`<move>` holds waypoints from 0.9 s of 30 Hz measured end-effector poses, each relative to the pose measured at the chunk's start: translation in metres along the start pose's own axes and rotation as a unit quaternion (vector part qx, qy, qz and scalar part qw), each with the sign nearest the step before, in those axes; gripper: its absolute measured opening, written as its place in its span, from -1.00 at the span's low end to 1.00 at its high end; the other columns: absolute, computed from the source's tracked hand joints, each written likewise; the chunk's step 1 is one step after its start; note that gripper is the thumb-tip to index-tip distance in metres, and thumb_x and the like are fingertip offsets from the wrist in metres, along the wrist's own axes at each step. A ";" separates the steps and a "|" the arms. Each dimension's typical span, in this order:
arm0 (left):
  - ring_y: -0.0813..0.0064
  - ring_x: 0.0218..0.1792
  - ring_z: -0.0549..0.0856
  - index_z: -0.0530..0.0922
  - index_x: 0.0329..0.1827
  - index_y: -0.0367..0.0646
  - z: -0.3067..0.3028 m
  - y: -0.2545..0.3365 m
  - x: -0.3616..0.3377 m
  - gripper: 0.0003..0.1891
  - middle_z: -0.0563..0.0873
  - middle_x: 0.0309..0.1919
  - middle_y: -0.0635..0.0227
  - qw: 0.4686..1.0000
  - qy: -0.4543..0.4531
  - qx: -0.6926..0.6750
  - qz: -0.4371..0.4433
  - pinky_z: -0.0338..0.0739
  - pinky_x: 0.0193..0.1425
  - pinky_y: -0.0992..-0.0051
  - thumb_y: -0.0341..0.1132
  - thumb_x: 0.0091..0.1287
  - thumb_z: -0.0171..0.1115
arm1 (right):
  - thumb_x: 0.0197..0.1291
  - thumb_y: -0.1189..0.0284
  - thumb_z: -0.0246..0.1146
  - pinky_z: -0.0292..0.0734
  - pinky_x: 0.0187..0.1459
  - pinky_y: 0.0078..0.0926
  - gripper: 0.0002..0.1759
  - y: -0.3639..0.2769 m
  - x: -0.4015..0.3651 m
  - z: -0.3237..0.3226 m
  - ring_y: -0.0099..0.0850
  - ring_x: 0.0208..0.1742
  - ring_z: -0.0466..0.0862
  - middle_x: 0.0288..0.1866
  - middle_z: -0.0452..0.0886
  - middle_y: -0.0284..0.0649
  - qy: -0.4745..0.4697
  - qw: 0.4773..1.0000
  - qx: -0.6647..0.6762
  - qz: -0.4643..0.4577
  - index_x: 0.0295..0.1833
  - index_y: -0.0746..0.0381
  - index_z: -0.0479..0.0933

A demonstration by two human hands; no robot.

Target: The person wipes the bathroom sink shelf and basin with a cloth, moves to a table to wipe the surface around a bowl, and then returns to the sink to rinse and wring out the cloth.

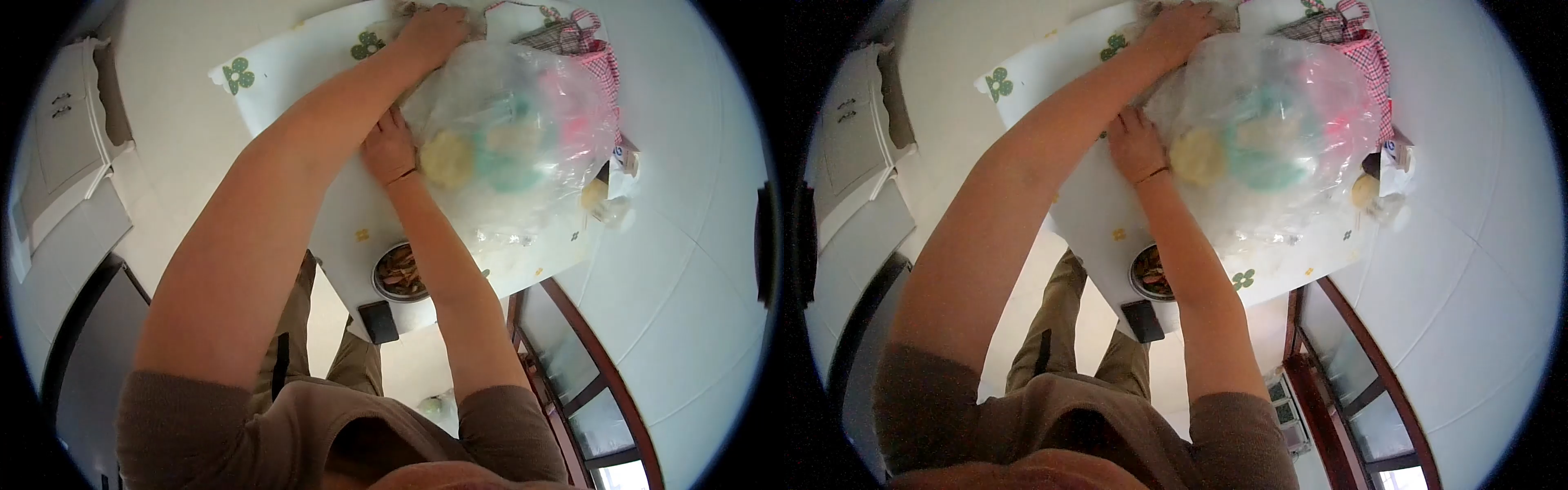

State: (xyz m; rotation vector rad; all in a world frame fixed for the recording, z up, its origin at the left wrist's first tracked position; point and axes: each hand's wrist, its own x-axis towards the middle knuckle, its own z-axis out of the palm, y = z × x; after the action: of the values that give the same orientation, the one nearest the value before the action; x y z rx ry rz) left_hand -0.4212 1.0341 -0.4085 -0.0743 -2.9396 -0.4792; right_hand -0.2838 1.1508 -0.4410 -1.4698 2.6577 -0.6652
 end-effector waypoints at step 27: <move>0.19 0.05 0.55 0.59 -0.14 -0.09 0.001 -0.025 0.006 -0.72 0.51 0.08 0.22 0.995 -0.001 -0.059 0.077 0.48 0.10 0.31 -0.50 0.06 0.13 | 0.06 0.51 0.23 0.49 -0.03 -0.19 -0.66 -0.007 0.004 -0.011 -0.09 0.02 0.51 0.09 0.44 -0.15 0.020 0.995 0.079 0.058 -0.01 0.25 0.39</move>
State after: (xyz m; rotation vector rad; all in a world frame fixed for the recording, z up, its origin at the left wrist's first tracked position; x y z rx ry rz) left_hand -0.4295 1.0106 -0.4159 -0.3139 -2.8750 -0.6275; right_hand -0.2828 1.1481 -0.4278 -1.2648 2.6249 -0.8789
